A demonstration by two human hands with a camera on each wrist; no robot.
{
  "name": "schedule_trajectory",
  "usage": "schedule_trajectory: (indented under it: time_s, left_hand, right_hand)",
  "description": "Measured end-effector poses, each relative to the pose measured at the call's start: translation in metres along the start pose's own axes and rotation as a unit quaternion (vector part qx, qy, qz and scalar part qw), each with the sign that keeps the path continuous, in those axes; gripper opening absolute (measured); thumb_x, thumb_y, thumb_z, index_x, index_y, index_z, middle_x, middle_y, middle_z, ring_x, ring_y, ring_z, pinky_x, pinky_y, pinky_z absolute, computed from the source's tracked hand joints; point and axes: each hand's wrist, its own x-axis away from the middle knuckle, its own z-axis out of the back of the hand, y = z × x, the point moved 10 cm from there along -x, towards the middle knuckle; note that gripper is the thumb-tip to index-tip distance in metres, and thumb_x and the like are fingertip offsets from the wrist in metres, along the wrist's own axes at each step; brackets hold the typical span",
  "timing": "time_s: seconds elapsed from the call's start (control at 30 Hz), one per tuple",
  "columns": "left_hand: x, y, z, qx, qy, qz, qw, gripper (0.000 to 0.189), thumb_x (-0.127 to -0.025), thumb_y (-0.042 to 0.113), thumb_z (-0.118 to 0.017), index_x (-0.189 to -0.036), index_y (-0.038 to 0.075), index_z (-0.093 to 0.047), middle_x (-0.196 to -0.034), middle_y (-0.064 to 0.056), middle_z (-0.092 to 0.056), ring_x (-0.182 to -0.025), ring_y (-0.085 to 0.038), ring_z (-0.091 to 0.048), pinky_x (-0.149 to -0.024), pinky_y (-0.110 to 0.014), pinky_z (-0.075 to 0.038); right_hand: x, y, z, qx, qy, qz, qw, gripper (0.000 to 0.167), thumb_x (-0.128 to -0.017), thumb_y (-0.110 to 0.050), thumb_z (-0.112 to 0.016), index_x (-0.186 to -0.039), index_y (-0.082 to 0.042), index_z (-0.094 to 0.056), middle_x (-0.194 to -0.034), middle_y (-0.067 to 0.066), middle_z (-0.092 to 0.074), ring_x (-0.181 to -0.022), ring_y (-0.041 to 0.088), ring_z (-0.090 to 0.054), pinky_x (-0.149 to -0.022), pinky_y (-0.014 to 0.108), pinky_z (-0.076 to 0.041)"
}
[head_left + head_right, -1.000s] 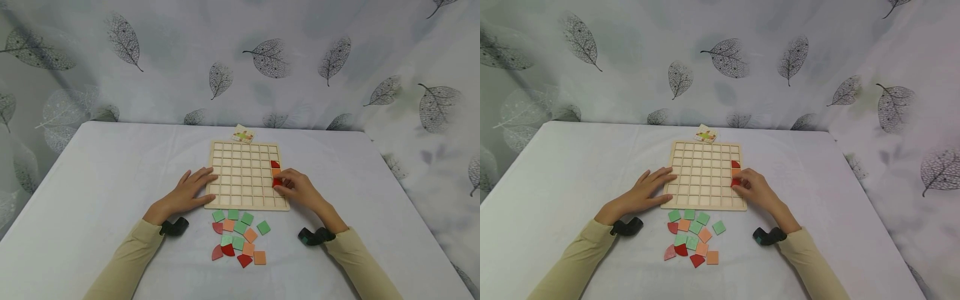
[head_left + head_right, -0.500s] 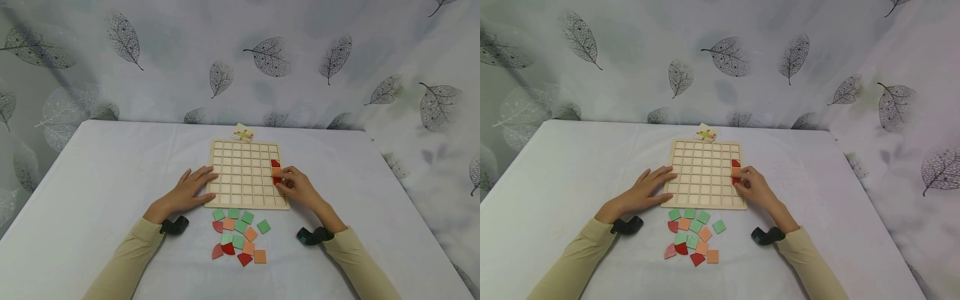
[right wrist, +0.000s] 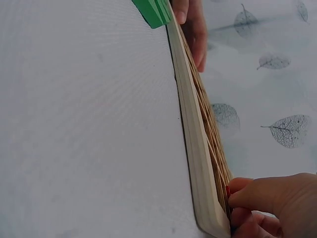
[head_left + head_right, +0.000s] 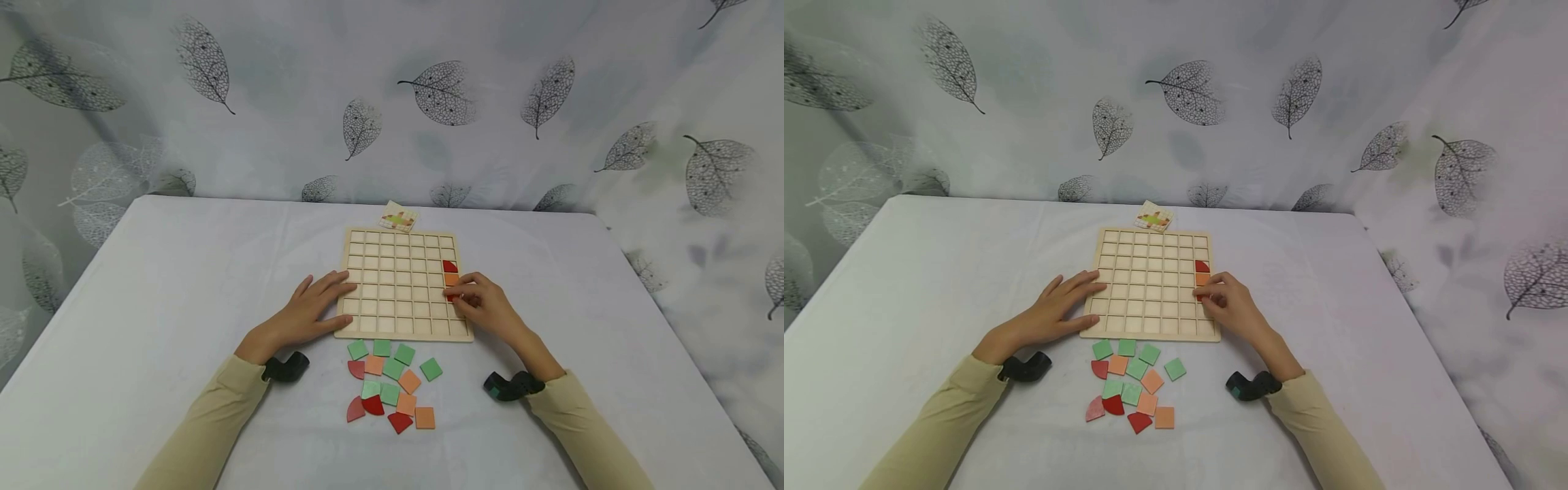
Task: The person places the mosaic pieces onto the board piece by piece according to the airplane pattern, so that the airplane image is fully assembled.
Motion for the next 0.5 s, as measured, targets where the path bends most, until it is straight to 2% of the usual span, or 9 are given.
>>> schedule_trajectory:
  time_s: [0.37,0.5]
  left_hand:
    - [0.000,0.000,0.000,0.002,0.000,0.000,1.0000,0.060,-0.093,0.034,-0.065,-0.145,0.012,-0.045,-0.157,-0.011,-0.030,-0.147,-0.034,-0.021,-0.116,-0.059,-0.004]
    - [0.000,0.001,0.000,0.005,0.000,-0.002,1.0000,0.060,-0.093,0.034,-0.065,-0.145,0.012,-0.045,-0.157,-0.011,-0.030,-0.147,-0.034,-0.022,-0.116,-0.059,-0.004]
  right_hand:
    - [0.000,-0.007,0.001,-0.022,-0.003,0.012,0.9997,0.018,-0.087,0.001,-0.070,-0.104,0.002,-0.072,-0.103,0.017,-0.059,-0.072,0.015,-0.056,-0.063,0.025,-0.050]
    - [0.002,-0.011,-0.002,-0.034,-0.019,0.010,0.9992,0.017,-0.087,0.000,-0.070,-0.104,0.002,-0.071,-0.103,0.015,-0.059,-0.072,0.014,-0.056,-0.064,0.024,-0.050]
